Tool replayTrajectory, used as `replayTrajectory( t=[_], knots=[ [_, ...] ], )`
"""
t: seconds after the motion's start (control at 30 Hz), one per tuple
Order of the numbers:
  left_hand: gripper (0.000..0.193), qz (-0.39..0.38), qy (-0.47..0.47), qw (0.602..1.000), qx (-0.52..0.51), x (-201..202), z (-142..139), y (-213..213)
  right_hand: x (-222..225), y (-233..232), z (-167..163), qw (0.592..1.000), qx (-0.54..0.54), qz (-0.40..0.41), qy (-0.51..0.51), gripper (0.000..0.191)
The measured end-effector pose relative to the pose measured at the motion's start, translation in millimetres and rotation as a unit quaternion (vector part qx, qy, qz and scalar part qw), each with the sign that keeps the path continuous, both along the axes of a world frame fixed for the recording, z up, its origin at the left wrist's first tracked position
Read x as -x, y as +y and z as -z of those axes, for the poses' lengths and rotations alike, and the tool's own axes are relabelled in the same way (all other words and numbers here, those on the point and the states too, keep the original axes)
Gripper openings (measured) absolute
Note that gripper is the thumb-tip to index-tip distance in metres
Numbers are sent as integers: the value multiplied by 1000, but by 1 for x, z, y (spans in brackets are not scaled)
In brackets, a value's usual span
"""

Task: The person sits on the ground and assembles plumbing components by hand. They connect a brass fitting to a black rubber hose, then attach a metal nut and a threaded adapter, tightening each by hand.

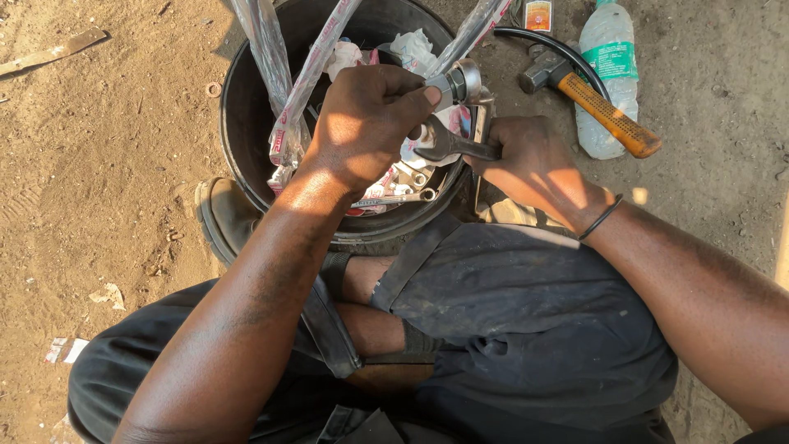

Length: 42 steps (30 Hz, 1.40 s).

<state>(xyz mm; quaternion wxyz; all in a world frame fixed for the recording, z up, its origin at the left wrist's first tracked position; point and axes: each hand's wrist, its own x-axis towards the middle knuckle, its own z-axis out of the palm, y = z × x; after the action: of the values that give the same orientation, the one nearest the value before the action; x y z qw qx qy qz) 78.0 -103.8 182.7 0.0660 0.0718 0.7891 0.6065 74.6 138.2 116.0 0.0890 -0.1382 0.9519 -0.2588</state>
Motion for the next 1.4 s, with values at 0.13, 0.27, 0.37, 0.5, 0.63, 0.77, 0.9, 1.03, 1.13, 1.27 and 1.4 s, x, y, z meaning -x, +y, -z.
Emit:
replayTrajectory(
  t=[0.13,0.27,0.37,0.5,0.63,0.77,0.9,1.03,1.13,1.27,1.4],
  knots=[
    [33,-12,20,999,33,-2,-1,2,-1,1,-7,999,37,-18,5,33],
    [33,44,20,997,67,0,-11,-7,1,7,-9,992,65,-9,-106,31],
    [33,63,34,992,99,1,-18,-7,3,8,-9,986,74,8,-152,22],
    [32,64,1,997,47,-2,-20,-4,4,8,-10,983,70,11,-169,19],
    [30,100,-24,994,31,-2,-22,-6,4,7,-12,987,15,4,-163,29],
    [32,114,31,989,89,-1,-21,-11,4,6,-17,985,27,-12,-170,24],
    [31,95,105,982,125,-2,-17,-5,3,10,-23,982,39,-15,-184,26],
    [30,76,92,987,108,-4,-15,-1,3,16,-24,978,-7,-33,-208,31],
    [31,76,-15,995,56,-6,-19,-3,4,22,-23,978,41,-92,-183,25],
    [40,103,-83,991,5,-7,-27,-4,4,22,-23,976,52,-83,-197,28],
    [55,119,-109,986,-37,-11,-31,-5,3,17,-23,977,12,-56,-204,31]
  ],
)
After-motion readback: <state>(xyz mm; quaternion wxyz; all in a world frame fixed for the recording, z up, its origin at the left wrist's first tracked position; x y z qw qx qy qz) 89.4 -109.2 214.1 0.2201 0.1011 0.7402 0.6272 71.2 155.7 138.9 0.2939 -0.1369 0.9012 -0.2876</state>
